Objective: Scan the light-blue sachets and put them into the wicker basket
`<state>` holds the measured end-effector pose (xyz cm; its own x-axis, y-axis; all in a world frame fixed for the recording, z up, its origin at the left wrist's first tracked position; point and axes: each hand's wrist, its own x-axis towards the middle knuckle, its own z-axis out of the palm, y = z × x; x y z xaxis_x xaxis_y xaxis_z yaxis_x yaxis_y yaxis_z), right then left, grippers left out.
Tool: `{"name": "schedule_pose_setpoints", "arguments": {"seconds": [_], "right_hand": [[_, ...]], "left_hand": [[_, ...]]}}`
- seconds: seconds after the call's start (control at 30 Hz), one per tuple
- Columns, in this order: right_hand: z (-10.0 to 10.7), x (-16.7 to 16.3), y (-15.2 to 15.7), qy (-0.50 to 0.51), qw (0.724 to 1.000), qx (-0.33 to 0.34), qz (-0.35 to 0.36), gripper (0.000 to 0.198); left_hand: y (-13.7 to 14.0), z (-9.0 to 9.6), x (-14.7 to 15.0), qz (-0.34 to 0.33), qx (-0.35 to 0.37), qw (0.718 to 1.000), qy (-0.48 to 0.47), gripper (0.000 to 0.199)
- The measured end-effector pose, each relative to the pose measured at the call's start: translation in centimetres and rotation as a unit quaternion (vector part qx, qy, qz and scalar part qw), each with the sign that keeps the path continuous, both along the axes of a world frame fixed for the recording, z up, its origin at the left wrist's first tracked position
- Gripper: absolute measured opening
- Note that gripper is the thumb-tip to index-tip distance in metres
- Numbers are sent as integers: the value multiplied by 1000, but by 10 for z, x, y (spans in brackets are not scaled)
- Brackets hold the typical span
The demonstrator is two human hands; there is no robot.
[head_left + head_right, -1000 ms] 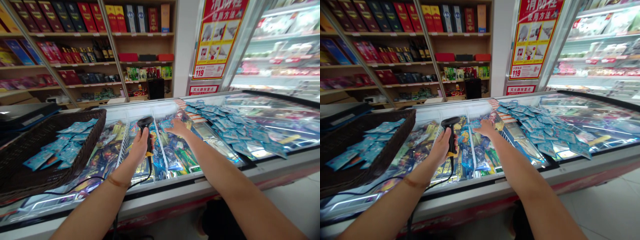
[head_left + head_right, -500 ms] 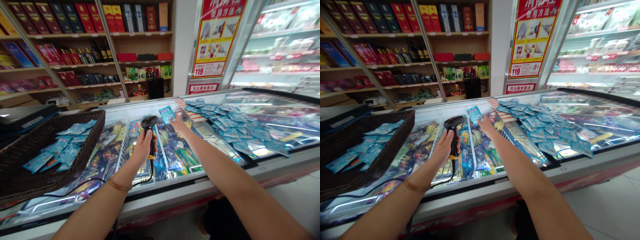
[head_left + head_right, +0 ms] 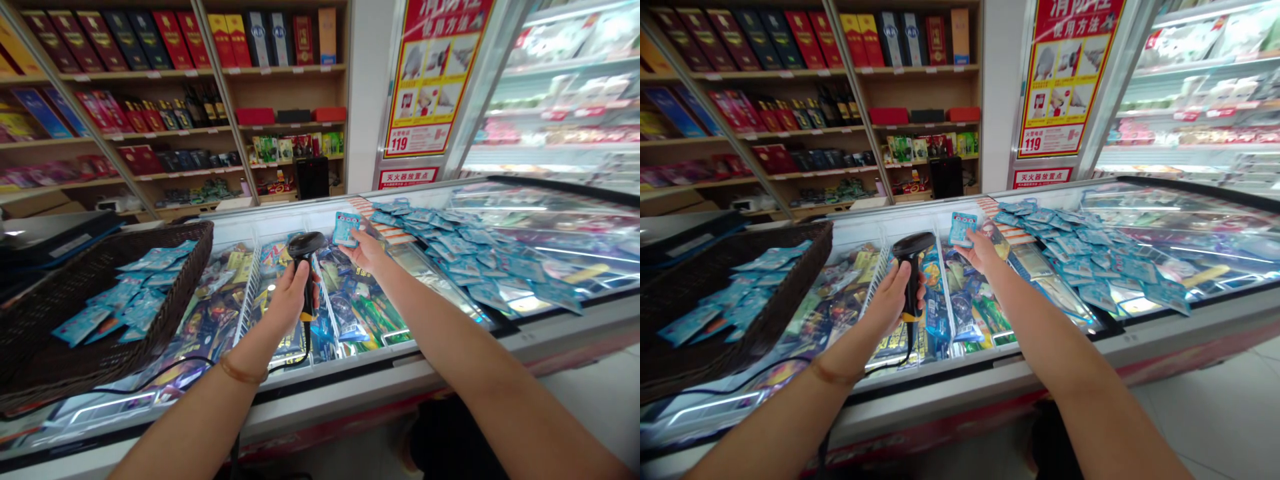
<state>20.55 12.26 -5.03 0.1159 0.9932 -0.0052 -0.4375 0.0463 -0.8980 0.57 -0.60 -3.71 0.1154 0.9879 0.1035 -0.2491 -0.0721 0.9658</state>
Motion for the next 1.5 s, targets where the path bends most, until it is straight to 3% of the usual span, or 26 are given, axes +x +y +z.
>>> {"name": "schedule_pose_setpoints", "arguments": {"seconds": [0.2, 0.43, 0.67, 1.03, 1.5], "right_hand": [[2, 8, 9, -103, 993, 14, -57, 26], [-2, 0, 9, -33, 994, 1, -102, 32], [13, -5, -4, 45, 997, 0, -59, 18], [26, 3, -10, 35, 997, 42, -62, 38], [25, 2, -9, 3, 996, 55, -75, 40]], "left_hand": [[-16, 12, 6, -80, 5, 996, 43, 62], [-22, 15, 9, -110, 56, 990, 74, 59], [-20, 13, 8, -97, 40, 992, 71, 58], [-20, 12, 10, -122, 76, 986, 88, 55], [-15, 7, 7, -137, 94, 980, 108, 53]]}}
